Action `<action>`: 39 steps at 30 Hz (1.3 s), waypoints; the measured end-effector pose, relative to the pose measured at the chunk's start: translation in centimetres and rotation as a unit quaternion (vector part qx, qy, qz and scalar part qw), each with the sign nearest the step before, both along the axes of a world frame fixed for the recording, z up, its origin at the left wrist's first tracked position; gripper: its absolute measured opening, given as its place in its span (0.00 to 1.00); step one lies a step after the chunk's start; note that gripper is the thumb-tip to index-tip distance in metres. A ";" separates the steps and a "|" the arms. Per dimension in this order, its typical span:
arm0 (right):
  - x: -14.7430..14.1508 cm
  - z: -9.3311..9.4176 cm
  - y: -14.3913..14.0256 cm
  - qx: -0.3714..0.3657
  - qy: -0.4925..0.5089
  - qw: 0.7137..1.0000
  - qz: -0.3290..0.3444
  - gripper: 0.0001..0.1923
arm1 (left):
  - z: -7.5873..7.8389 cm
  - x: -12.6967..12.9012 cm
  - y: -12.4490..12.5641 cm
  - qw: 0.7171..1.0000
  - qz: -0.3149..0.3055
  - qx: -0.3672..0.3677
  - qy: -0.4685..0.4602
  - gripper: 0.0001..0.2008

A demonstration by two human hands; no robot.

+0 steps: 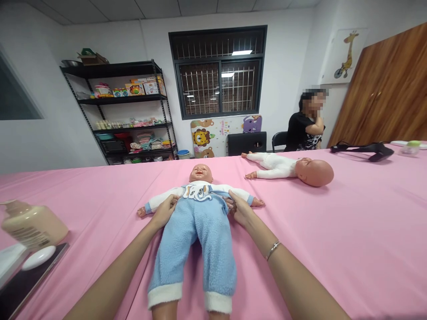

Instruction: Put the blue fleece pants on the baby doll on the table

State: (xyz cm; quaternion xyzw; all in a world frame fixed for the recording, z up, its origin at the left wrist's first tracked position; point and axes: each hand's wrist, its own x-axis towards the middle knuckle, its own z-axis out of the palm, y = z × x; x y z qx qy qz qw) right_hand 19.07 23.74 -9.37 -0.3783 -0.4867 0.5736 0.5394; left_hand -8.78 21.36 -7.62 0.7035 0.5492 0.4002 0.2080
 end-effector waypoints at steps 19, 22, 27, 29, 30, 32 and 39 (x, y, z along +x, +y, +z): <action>0.4 0.5 -0.6 0.017 -0.045 0.998 0.046 0.23 | 1.5 1.5 -0.8 0.999 0.024 0.008 -0.043 0.11; -0.1 0.6 -0.8 0.108 -0.127 0.986 -0.022 0.17 | 1.5 1.4 -0.7 0.999 0.021 0.009 -0.046 0.12; -0.5 1.1 -1.4 0.212 -0.245 0.919 -0.224 0.04 | 1.6 1.6 -0.9 0.998 0.019 0.017 -0.050 0.11; -0.6 1.3 -1.6 0.224 -0.255 0.912 -0.229 0.04 | 1.6 1.6 -0.9 0.999 0.017 0.017 -0.047 0.11; -0.7 1.4 -1.7 0.219 -0.247 0.919 -0.217 0.05 | 1.5 1.5 -0.8 0.999 0.018 0.018 -0.044 0.11; -0.8 1.6 -1.7 0.180 -0.206 0.948 -0.165 0.08 | 1.5 1.5 -0.8 0.999 0.020 0.018 -0.037 0.11; -0.3 2.3 -1.4 -0.022 0.004 0.999 0.035 0.14 | 1.4 1.5 -0.7 0.999 0.016 0.013 -0.040 0.11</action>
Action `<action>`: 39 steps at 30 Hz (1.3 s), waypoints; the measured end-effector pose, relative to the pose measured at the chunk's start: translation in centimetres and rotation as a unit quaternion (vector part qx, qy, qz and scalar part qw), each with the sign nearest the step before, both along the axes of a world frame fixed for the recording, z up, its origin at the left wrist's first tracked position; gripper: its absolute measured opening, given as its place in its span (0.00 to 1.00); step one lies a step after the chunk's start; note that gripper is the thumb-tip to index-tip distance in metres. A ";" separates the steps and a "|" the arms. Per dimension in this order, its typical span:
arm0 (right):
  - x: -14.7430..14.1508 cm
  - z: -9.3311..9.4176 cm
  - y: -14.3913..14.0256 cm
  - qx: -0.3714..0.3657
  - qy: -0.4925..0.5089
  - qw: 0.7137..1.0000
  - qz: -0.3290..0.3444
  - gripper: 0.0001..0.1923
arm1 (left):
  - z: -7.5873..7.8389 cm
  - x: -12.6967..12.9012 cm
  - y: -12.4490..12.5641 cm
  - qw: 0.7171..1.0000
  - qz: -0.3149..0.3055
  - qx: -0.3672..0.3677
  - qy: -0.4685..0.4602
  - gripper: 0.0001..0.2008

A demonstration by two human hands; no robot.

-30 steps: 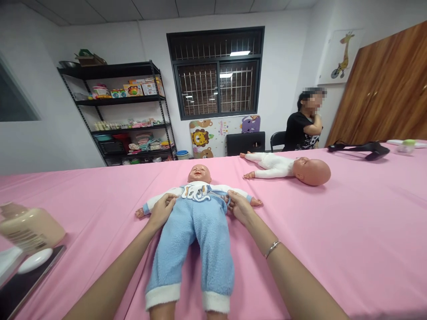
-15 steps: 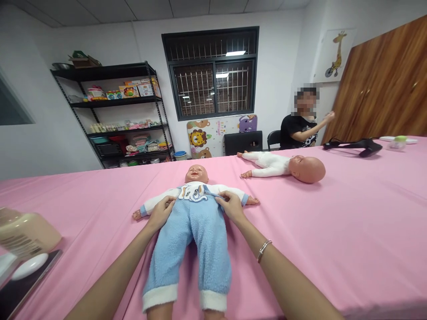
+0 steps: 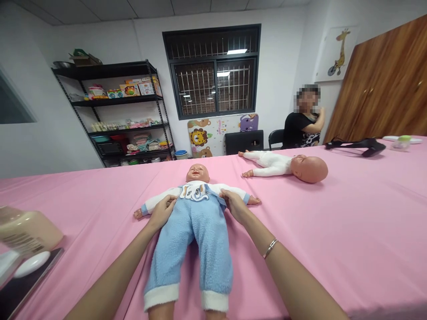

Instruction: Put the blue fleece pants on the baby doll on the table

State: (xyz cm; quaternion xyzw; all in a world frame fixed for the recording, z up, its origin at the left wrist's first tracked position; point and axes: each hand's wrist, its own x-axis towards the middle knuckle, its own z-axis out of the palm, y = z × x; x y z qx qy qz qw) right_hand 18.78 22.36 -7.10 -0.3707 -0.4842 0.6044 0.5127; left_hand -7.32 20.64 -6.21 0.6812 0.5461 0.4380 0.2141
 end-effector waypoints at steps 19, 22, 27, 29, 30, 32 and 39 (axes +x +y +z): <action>0.1 -0.3 -0.6 0.118 -0.113 0.984 0.065 0.18 | -0.1 -0.1 0.2 1.000 -0.002 0.003 0.010 0.11; -0.1 -0.6 -0.1 0.147 -0.137 0.979 -0.034 0.14 | -0.1 -0.1 0.2 1.000 0.000 0.002 0.008 0.11; -0.3 -1.4 0.7 0.209 -0.187 0.951 -0.130 0.10 | -0.1 -0.1 0.1 1.000 -0.006 0.006 0.005 0.12; -0.3 -1.4 0.6 0.205 -0.178 0.952 -0.142 0.12 | -0.2 -0.2 0.1 1.000 -0.006 0.006 0.006 0.12; -0.3 -1.3 0.5 0.200 -0.170 0.953 -0.149 0.12 | -0.2 -0.2 0.1 1.000 -0.005 0.005 0.007 0.12; -0.5 -0.9 0.1 0.183 -0.145 0.960 -0.156 0.13 | -0.2 -0.2 0.1 1.000 -0.006 0.003 0.010 0.12; -0.1 0.7 -0.6 0.092 -0.079 0.988 -0.091 0.15 | -0.1 -0.1 0.1 1.000 -0.006 -0.004 0.013 0.12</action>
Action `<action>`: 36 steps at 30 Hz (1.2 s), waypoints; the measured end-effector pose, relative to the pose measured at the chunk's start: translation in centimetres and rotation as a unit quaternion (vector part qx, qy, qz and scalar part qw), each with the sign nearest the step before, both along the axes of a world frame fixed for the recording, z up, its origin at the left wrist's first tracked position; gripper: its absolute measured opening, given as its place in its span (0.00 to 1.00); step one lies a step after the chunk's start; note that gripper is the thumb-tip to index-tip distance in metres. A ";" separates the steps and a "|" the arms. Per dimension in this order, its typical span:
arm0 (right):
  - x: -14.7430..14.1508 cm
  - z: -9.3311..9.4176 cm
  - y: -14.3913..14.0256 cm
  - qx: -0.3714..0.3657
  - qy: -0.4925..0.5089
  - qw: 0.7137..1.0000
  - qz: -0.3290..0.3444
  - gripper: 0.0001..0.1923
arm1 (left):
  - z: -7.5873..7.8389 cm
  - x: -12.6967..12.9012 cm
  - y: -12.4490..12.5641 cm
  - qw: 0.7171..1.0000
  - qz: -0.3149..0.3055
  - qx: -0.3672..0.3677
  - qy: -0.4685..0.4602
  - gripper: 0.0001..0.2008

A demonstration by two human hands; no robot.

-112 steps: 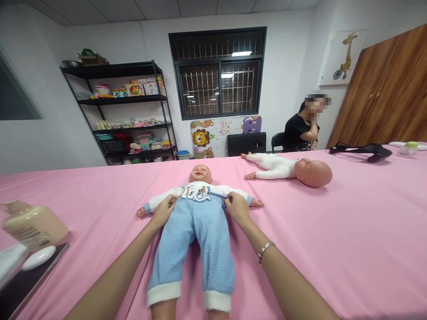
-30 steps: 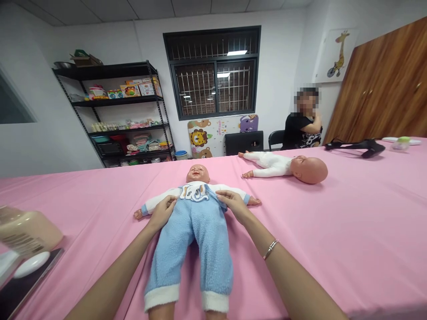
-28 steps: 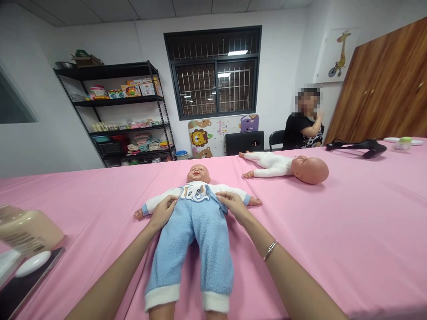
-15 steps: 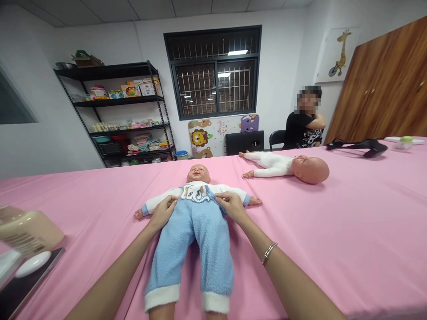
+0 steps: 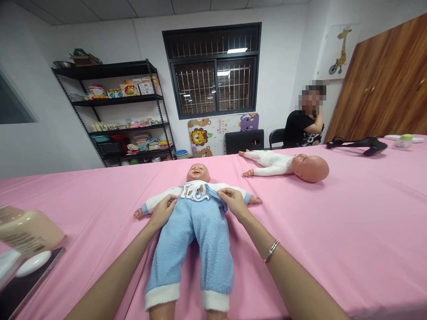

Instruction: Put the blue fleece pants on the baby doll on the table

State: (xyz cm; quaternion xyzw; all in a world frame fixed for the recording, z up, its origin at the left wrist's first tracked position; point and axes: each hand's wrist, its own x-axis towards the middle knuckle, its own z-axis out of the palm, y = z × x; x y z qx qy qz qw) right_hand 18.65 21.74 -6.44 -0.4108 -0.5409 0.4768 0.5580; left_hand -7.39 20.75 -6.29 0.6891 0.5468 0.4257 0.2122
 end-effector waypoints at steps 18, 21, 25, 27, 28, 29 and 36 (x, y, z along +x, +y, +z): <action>3.1 -0.1 0.5 -0.077 -0.058 0.978 0.186 0.21 | -0.3 -0.1 0.2 1.000 -0.012 0.013 -0.005 0.11; 3.0 -0.9 1.1 -0.040 -0.084 0.990 0.107 0.18 | -0.3 -0.1 0.2 1.000 -0.014 0.010 -0.004 0.11; 2.5 -2.1 1.9 0.092 -0.171 0.970 -0.145 0.13 | -0.4 -0.1 0.2 1.000 -0.013 0.009 -0.002 0.11; 2.1 -2.5 2.2 0.158 -0.233 0.934 -0.221 0.15 | -0.5 -0.1 0.2 1.000 -0.014 0.011 0.001 0.11; 1.9 -2.7 2.2 0.172 -0.249 0.925 -0.229 0.17 | -0.5 -0.1 0.2 1.000 -0.018 0.012 0.000 0.11; 1.7 -2.9 2.2 0.168 -0.252 0.928 -0.216 0.20 | -0.5 -0.1 0.2 1.000 -0.020 0.012 -0.001 0.11; 2.0 -4.0 2.3 0.017 -0.203 0.976 0.082 0.15 | -0.7 -0.2 0.3 1.000 -0.016 0.003 -0.007 0.11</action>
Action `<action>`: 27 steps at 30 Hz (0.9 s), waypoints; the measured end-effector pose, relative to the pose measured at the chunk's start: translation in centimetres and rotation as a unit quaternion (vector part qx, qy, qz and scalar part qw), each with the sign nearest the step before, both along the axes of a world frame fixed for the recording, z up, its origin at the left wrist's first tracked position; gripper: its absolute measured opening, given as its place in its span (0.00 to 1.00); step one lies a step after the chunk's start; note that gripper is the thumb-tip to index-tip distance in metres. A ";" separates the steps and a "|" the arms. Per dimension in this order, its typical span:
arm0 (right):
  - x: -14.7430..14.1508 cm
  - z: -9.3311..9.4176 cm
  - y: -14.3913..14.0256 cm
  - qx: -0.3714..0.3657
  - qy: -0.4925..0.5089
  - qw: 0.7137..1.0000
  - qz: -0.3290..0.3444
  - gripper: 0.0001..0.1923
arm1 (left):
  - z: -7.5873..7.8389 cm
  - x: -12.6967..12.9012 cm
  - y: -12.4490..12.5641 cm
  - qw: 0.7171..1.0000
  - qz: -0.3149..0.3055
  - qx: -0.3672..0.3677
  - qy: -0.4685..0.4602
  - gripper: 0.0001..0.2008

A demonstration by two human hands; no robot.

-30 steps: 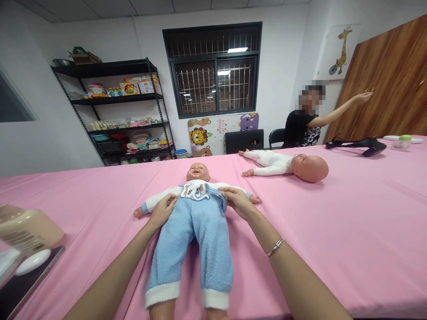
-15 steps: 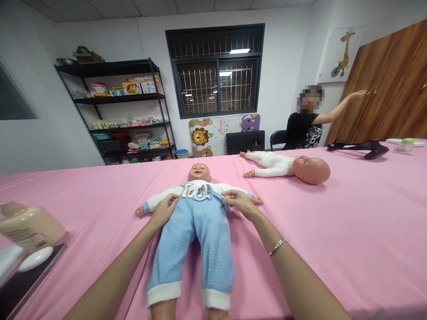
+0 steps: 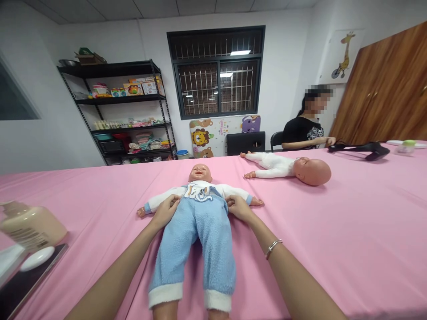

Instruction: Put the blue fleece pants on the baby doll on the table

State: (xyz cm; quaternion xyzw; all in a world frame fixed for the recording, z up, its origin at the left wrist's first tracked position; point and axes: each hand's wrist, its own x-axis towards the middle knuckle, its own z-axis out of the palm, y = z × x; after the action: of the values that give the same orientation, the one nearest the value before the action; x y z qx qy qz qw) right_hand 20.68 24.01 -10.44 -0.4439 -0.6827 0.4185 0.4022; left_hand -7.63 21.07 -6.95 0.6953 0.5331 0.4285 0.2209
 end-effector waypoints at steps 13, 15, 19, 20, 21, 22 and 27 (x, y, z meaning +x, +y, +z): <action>-0.4 1.7 -1.3 -0.079 0.122 0.989 0.024 0.22 | 0.5 0.4 -0.6 0.998 0.046 0.023 0.033 0.17; -0.6 1.4 -1.1 -0.063 0.140 0.988 0.013 0.24 | 0.6 0.5 -0.6 0.999 0.037 0.022 0.026 0.19; -0.8 0.3 -0.2 -0.012 0.096 0.995 -0.029 0.15 | 0.7 0.5 -0.6 0.999 -0.019 -0.016 -0.031 0.17; -0.9 0.0 -0.1 0.004 0.072 0.997 -0.041 0.12 | 0.7 0.5 -0.7 0.998 -0.031 -0.028 -0.044 0.17; -0.9 -0.1 0.0 0.021 0.052 0.997 -0.051 0.11 | 0.7 0.4 -0.7 0.997 -0.041 -0.037 -0.051 0.17; -0.9 -0.2 0.1 0.037 0.037 0.997 -0.058 0.10 | 0.8 0.4 -0.7 0.996 -0.052 -0.042 -0.052 0.17; -1.1 -0.3 0.0 0.072 0.019 0.996 -0.048 0.16 | 1.0 0.4 -0.7 0.995 -0.066 -0.040 -0.058 0.16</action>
State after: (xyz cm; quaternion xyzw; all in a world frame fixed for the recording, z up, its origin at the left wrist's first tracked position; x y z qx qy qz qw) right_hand 19.55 24.02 -10.78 -0.4380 -0.6810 0.3570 0.4658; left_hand -7.25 20.39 -5.99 0.6934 0.4891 0.4309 0.3071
